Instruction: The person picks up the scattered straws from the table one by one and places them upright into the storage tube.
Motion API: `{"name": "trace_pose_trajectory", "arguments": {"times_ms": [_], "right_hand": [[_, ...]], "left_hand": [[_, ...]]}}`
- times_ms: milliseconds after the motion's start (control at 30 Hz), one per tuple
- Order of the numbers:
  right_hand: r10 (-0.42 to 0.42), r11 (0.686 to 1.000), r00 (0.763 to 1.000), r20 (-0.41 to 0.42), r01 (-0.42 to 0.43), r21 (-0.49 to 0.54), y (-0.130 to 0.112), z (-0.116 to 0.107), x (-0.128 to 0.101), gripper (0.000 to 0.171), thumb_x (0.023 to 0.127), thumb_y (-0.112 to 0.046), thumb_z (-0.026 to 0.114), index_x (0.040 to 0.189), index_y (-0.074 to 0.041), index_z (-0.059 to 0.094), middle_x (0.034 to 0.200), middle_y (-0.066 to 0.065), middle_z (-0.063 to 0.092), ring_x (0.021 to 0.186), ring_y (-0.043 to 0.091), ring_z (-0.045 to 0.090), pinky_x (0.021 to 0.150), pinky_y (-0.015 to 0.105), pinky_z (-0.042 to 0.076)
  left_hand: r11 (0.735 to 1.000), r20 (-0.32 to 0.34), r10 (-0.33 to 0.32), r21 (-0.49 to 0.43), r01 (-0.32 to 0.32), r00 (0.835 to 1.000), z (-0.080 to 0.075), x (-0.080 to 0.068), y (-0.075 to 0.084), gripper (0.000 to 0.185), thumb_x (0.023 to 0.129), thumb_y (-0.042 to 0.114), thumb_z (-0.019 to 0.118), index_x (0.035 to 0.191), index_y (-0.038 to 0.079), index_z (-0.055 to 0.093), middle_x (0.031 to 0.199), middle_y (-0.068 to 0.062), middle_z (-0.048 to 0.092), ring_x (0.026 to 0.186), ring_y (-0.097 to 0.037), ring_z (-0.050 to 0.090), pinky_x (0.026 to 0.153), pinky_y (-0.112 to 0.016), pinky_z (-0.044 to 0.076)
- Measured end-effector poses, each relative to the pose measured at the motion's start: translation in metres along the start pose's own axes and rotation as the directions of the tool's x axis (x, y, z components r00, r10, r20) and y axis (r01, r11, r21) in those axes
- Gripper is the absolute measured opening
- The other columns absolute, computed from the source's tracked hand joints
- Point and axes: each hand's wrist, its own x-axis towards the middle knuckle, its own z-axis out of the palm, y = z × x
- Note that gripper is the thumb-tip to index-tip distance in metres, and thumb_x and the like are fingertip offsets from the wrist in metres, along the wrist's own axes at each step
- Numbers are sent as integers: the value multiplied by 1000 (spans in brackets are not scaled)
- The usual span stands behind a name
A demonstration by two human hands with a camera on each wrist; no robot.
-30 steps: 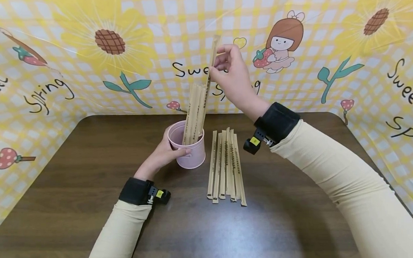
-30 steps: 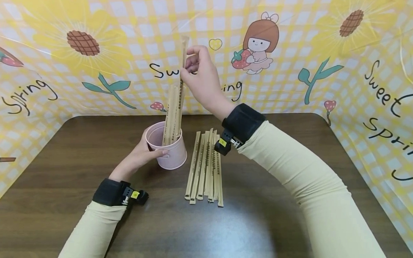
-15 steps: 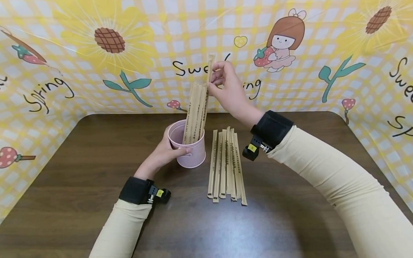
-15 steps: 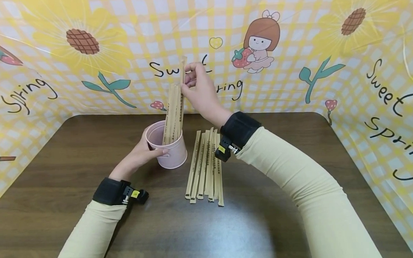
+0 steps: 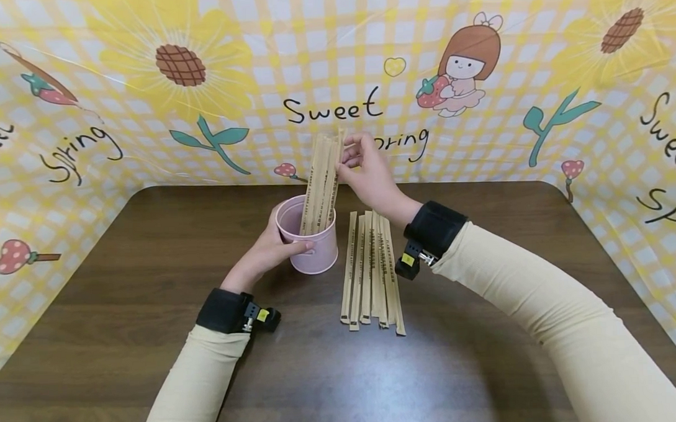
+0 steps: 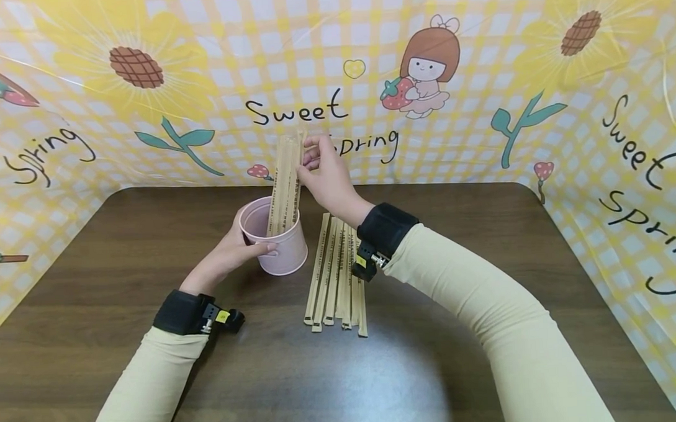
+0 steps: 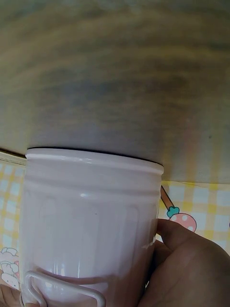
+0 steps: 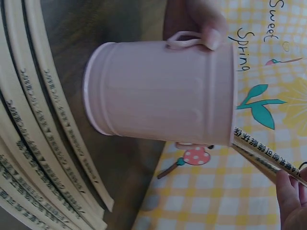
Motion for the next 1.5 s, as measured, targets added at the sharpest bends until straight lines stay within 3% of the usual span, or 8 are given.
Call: {"name": "trace_pose_trajectory", "arguments": {"times_ms": [433, 633, 833, 1133, 1367, 1500], "right_hand": [[19, 999, 999, 29, -20, 34, 14, 8, -6, 42, 97, 5, 57, 136, 7, 41, 110, 19, 58, 98, 29, 62, 85, 38, 59], [22, 999, 999, 34, -24, 39, 20, 11, -9, 41, 97, 5, 58, 135, 7, 42, 109, 19, 58, 94, 24, 61, 80, 31, 59], [47, 999, 997, 53, -48, 21, 22, 11, -11, 42, 98, -1, 61, 136, 5, 42, 111, 18, 58, 100, 29, 63, 80, 27, 55], [104, 993, 994, 38, -106, 52, 24, -14, -11, 47, 101, -8, 59, 143, 4, 41, 112, 11, 54, 98, 18, 58, 90, 35, 57], [187, 982, 981, 56, -185, -38, 48, -37, -19, 47, 101, -4, 55, 146, 4, 41, 121, 16, 52, 107, 25, 57, 99, 47, 55], [219, 970, 972, 79, -209, -126, 69, -46, -27, 44, 101, -2, 54, 143, 8, 44, 119, 20, 53, 110, 30, 57, 99, 48, 55]], "left_hand": [[1000, -7, 9, 3, -9, 1000, 1, 1, 0, 101, 80, 6, 76, 159, 6, 12, 160, -22, 26, 145, -35, 31, 122, -52, 26], [1000, -5, 7, 0, -7, 1000, 1, 1, 1, 100, 80, 4, 74, 159, 5, 12, 160, -23, 25, 146, -35, 30, 123, -52, 24], [1000, 4, -2, 6, 2, 1000, 0, 1, -2, 100, 82, 5, 74, 159, 6, 11, 161, -22, 25, 147, -36, 29, 124, -53, 23], [1000, 5, 0, 4, 0, 1000, -1, 1, -1, 99, 82, 4, 74, 159, 7, 12, 162, -21, 24, 149, -36, 27, 124, -54, 22], [1000, 5, 0, 0, 0, 1000, 0, 1, -1, 98, 82, 3, 74, 158, 6, 14, 161, -21, 26, 147, -35, 29, 124, -53, 22], [1000, 5, 6, -1, -6, 1000, 0, 1, -2, 97, 82, 2, 74, 159, 7, 14, 161, -21, 26, 147, -34, 29, 124, -52, 22]]}}
